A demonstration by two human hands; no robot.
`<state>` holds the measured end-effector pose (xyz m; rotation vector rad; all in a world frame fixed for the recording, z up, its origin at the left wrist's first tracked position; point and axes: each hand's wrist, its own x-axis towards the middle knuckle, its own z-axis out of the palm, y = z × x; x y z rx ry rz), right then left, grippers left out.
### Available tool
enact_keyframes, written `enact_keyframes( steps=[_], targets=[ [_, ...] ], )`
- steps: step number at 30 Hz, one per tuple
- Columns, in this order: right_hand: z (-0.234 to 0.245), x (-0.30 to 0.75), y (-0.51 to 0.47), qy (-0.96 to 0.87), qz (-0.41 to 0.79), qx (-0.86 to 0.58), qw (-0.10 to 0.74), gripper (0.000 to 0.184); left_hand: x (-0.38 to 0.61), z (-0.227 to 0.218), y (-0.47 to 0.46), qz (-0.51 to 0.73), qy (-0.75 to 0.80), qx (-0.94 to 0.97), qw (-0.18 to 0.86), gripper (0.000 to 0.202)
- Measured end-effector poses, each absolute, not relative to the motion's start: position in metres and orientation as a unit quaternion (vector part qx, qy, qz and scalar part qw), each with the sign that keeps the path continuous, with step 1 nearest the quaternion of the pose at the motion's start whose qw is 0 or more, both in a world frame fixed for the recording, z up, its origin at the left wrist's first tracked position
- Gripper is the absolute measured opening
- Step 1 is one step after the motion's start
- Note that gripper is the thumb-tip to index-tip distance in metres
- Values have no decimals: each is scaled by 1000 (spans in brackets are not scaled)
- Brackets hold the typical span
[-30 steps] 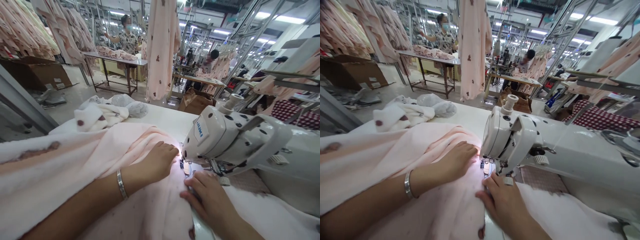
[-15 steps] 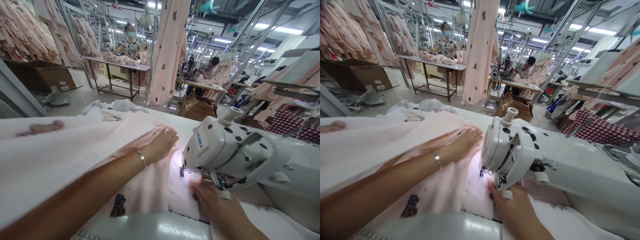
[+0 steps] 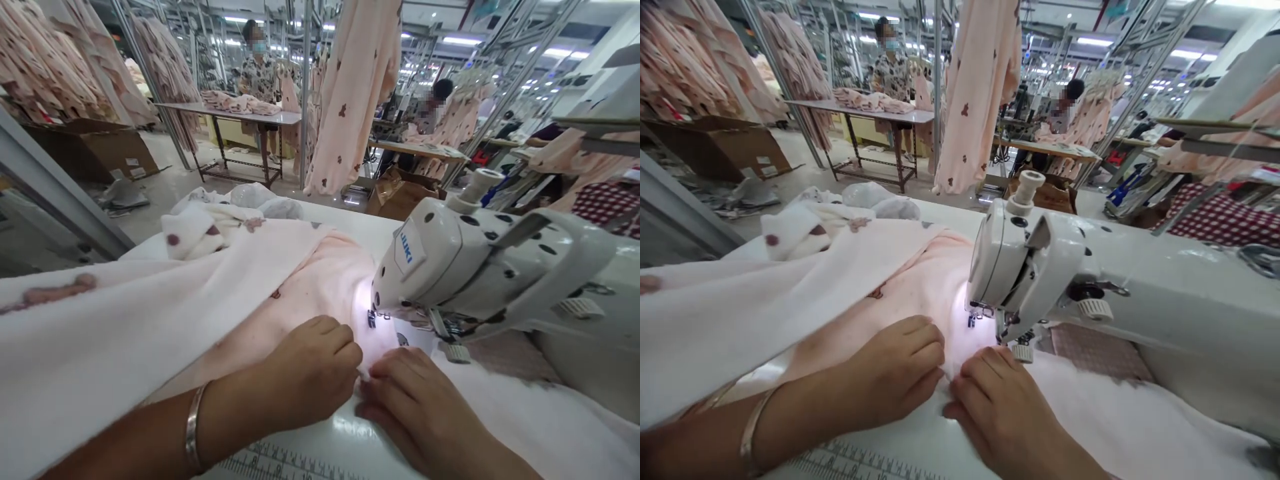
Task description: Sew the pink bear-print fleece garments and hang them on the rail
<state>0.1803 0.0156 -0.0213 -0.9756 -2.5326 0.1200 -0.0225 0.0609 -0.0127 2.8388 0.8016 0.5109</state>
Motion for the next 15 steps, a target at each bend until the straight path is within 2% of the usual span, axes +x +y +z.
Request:
enact_keyframes(
  steps=[6, 11, 15],
  targets=[
    [-28, 174, 16, -888, 27, -383, 253, 9, -23, -22, 49, 132, 208, 969, 7, 12],
    [-31, 172, 18, -908, 6, -341, 242, 10, -22, -10, 56, 139, 267, 949, 89, 9],
    [-30, 171, 17, -906, 32, -356, 229, 13, -13, -15, 91, 142, 321, 934, 75, 28]
  ],
)
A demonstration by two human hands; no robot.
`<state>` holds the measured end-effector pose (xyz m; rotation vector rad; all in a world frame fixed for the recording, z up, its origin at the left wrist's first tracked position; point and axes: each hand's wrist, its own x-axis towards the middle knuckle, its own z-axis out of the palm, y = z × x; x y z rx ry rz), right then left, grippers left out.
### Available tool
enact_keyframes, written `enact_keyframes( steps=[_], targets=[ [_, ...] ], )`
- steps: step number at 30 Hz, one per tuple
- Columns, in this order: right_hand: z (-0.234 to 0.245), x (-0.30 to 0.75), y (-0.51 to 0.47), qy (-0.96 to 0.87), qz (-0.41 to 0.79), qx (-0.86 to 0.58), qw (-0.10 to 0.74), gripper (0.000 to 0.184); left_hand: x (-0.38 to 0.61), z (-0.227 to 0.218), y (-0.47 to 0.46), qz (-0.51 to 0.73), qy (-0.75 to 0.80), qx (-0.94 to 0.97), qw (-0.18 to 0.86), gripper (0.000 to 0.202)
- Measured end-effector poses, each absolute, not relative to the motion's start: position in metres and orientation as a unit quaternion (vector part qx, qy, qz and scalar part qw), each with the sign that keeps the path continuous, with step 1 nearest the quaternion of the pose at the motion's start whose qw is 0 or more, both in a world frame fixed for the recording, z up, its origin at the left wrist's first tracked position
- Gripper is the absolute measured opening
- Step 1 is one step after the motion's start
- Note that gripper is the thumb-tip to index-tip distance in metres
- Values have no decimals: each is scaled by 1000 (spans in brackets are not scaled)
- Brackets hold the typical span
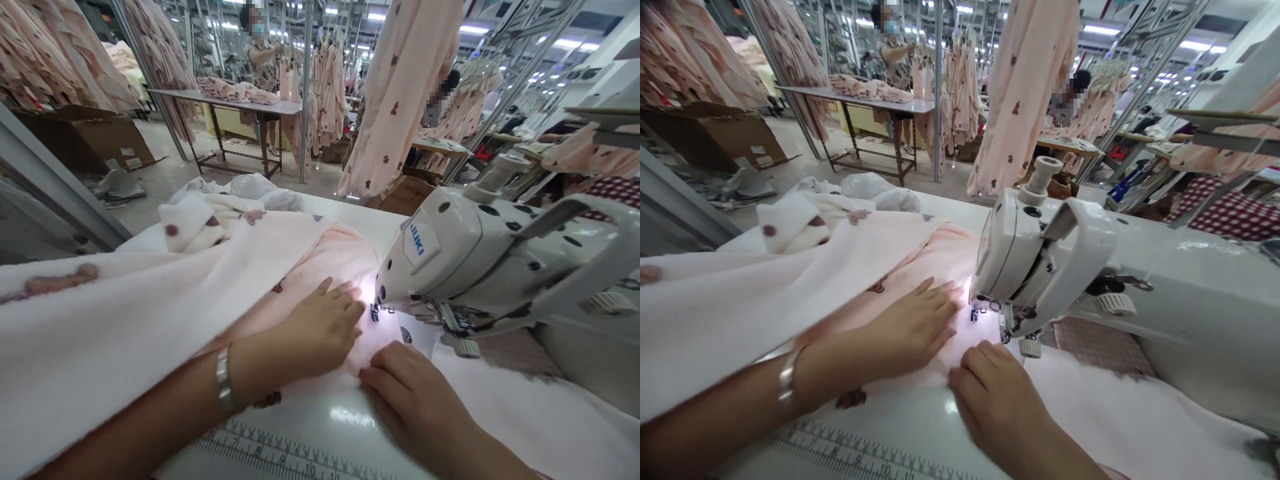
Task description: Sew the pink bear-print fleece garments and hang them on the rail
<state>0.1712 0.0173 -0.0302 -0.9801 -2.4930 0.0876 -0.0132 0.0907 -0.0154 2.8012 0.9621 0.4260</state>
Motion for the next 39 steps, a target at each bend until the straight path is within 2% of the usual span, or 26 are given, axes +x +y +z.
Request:
enact_keyframes(
  steps=[3, 7, 10, 16, 21, 28, 32, 34, 36, 39],
  targets=[
    [-27, 172, 17, -902, 64, -375, 207, 15, -8, -24, 109, 128, 301, 944, 48, 37],
    [-24, 172, 16, -895, 86, -379, 216, 16, -8, -24, 89, 134, 288, 948, 26, 19],
    [-23, 172, 15, -899, 76, -379, 205, 16, -12, -25, 63, 126, 272, 954, 32, 16],
    [-26, 191, 35, -902, 29, -413, 124, 19, -6, -33, 79, 167, 315, 931, 81, 41],
    [-26, 199, 47, -877, 46, -457, 141, 18, 3, -32, 102, 169, 337, 920, 105, 54],
    [-28, 195, 31, -872, 119, -446, 161, 17, -5, -31, 86, 187, 303, 928, 109, 42],
    [-32, 196, 30, -871, 117, -451, 152, 19, -4, -28, 86, 206, 287, 929, 105, 17],
    [-33, 196, 30, -866, 122, -456, 162, 21, -3, -28, 87, 213, 249, 939, 101, 12],
    [-32, 197, 31, -850, 150, -464, 197, 20, -2, -30, 88, 214, 208, 949, 105, 20],
    [-29, 201, 36, -761, 196, -532, 315, 24, -2, -31, 90, 219, 185, 952, 109, 23]
  ],
)
